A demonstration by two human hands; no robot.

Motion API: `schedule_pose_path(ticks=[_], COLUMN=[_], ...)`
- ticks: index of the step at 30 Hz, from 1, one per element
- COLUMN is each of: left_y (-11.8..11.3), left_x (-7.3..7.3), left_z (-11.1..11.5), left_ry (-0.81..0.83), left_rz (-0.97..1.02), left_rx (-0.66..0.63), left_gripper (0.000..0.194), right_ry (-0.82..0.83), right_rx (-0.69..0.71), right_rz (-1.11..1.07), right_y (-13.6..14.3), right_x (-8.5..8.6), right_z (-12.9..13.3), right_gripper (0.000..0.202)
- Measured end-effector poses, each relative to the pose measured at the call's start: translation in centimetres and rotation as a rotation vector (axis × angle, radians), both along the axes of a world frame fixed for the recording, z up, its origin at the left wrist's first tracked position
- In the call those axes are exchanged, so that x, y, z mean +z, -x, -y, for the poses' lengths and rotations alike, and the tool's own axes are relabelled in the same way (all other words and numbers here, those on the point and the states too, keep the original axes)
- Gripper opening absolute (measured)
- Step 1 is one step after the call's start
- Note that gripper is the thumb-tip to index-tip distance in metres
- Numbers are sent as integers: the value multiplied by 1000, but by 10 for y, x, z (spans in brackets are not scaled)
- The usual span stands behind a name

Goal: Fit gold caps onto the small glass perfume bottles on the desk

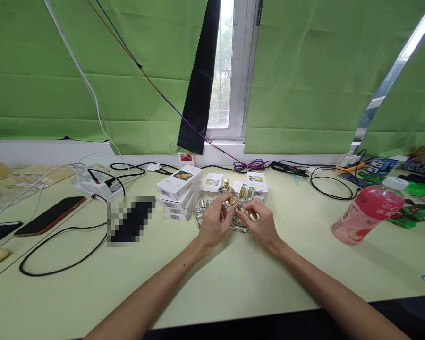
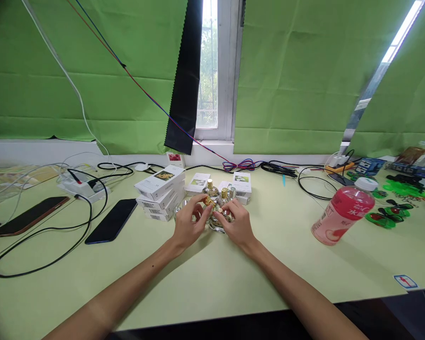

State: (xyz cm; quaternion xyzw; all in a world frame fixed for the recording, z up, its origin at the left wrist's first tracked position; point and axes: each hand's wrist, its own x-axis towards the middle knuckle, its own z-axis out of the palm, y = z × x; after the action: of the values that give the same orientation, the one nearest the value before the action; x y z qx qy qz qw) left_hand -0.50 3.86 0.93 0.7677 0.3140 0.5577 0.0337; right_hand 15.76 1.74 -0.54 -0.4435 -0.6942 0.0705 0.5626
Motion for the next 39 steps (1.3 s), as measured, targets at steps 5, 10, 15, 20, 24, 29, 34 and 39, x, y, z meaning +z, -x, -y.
schedule_pose_path(ticks=[5,10,15,20,24,29,34,39], left_y=[0,0,0,0,0,1,1,0], left_x=[-1,-3,-2,-1,-1,-2,-2,-2], left_z=[0,-2,-1,-1,-2,-1,-2,-2], left_ry=[3,-3,-4,-3,0,-10,10,30], left_rz=[-8,-13,-16,-18,-21,-16,-3,5], left_rx=[-3,-18,-30,-25,-34,-31,-22,-19], left_gripper=[24,24,24,24,23,25,24,24], right_ry=[17,29,27,-1,-22,-22,33,188], right_rx=[30,62,70,61,54,46,21,69], right_rz=[-15,-20,6,43,56,4,-103,-295], right_y=[0,-2,-4,-6,-6,-8,-8,-6], right_x=[1,0,0,0,2,8,14,18], right_z=[1,0,-1,-1,0,0,0,1], right_gripper=[20,20,20,20,20,18,21,32])
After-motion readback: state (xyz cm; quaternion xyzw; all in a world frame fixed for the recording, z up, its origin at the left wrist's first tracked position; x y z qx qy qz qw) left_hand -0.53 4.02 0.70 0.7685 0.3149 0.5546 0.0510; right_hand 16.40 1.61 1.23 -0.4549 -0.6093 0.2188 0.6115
